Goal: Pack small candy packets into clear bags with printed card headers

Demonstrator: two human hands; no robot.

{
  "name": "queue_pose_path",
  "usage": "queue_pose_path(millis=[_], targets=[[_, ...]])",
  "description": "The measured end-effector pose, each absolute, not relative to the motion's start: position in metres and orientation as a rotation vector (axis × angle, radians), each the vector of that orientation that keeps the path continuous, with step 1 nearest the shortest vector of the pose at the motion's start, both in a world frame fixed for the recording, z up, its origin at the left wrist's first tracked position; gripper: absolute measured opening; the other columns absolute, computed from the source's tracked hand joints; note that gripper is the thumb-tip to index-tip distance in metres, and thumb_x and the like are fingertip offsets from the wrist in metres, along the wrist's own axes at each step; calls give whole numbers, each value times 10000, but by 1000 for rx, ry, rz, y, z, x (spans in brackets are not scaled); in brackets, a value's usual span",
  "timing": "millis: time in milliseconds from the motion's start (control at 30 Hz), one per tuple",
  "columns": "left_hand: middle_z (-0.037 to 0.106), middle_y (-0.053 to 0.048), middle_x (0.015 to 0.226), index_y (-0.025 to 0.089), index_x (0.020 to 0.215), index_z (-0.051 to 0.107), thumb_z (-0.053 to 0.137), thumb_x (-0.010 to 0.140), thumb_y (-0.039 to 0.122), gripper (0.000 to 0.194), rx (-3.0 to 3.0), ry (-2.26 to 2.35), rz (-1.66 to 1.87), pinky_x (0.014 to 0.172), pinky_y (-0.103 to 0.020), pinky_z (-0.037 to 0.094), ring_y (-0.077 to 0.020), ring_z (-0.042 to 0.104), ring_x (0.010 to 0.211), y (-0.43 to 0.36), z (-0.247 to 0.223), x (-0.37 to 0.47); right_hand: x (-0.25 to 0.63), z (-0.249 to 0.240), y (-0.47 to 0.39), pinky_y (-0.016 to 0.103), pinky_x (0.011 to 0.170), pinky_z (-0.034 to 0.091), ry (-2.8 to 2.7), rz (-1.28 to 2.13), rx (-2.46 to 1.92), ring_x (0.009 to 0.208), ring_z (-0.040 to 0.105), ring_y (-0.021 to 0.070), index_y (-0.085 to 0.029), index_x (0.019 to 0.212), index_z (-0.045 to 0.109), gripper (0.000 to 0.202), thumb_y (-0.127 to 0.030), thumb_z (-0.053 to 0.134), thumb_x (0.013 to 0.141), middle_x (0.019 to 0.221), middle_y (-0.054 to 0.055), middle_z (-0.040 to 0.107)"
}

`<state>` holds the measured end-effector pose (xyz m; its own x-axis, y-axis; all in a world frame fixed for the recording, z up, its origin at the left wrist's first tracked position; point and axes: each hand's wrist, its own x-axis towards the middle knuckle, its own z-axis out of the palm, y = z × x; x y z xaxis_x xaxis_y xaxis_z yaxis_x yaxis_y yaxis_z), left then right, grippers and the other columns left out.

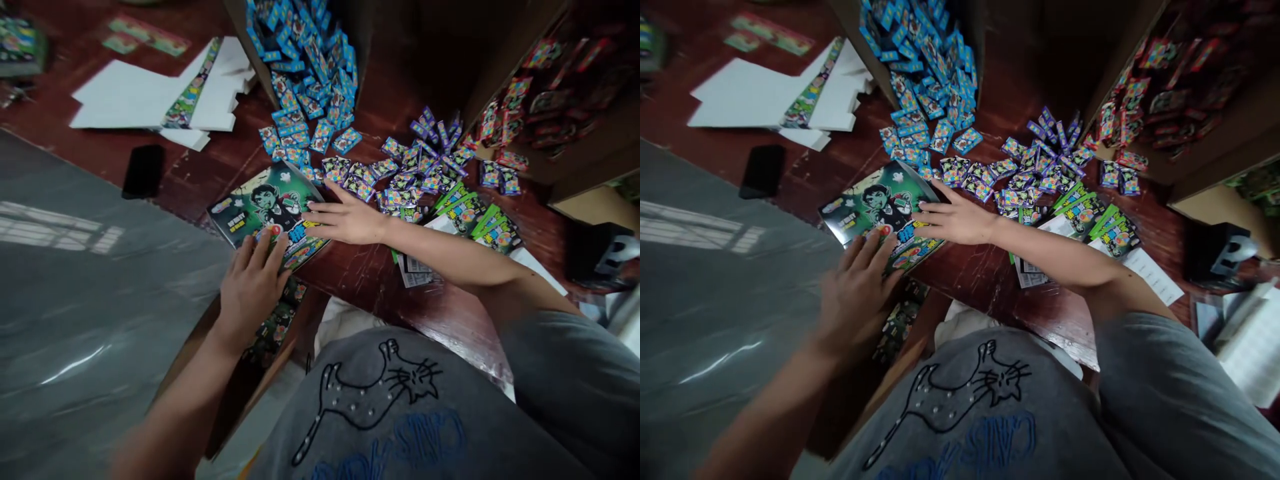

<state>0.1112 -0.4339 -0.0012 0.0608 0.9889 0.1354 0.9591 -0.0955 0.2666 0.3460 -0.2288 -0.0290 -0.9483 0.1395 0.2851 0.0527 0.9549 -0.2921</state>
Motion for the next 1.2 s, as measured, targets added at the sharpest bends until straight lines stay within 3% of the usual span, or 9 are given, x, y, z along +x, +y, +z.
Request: queue_pose_path(millis=[133,267,400,600,800,1033,1200], targets=[[365,-127,1786,216,1671,477,572,1063,373,635,2215,2141,300,1338,-617,305,-431,325,1652,-439,-4,123,348,-44,-228,707,1373,42,-2746,220,-60,1560,522,243,-345,1442,683,390,-179,533,1124,1591,-2,645],[450,-81,1747,248,1668,475,562,1068,379,620,2228,2109,283,1322,-536,382,-373,410,1619,-434,-4,118,344,-41,-215,629,1383,61,-2779,206,10,1507,573,208,-350,1493,627,396,-255,599,1109,1560,-28,667],[425,-103,1760,230,1684,439,545,1065,363,642,2241,2106,301,1354,-552,321,-359,379,1639,-433,-5,123,341,-26,-211,593,1375,103,-2885,146,69,1496,581,216,-335,1479,627,391,-273,631,1092,1548,-35,670],[342,-155,1793,184,1704,389,554,1046,329,694,2180,2245,219,1330,-672,288,-445,289,1661,-437,-7,138,345,-30,-215,562,1342,283,-2919,-19,63,1569,506,258,-345,1569,551,498,-262,634,1085,1666,2,565],[407,-175,1758,160,1688,417,550,1046,309,672,2254,2119,300,1355,-570,313,-375,364,1646,-432,-12,128,344,-28,-207,416,1298,405,-2929,-19,190,1571,512,229,-311,1610,529,529,-128,499,1114,1673,21,556],[413,-151,1758,181,1705,405,521,1091,428,672,2132,2322,325,1304,-639,352,-450,349,1634,-438,-22,149,347,-36,-205,497,1295,397,-2817,11,166,1560,524,247,-301,1549,579,485,-122,510,1104,1629,17,597],[323,-167,1795,181,1728,344,571,1043,618,844,2179,2313,283,1317,-660,293,-472,273,1661,-446,-29,150,352,-54,-203,549,1338,315,-2832,82,182,1631,415,292,-317,1624,494,602,-202,653,1055,1718,43,497]])
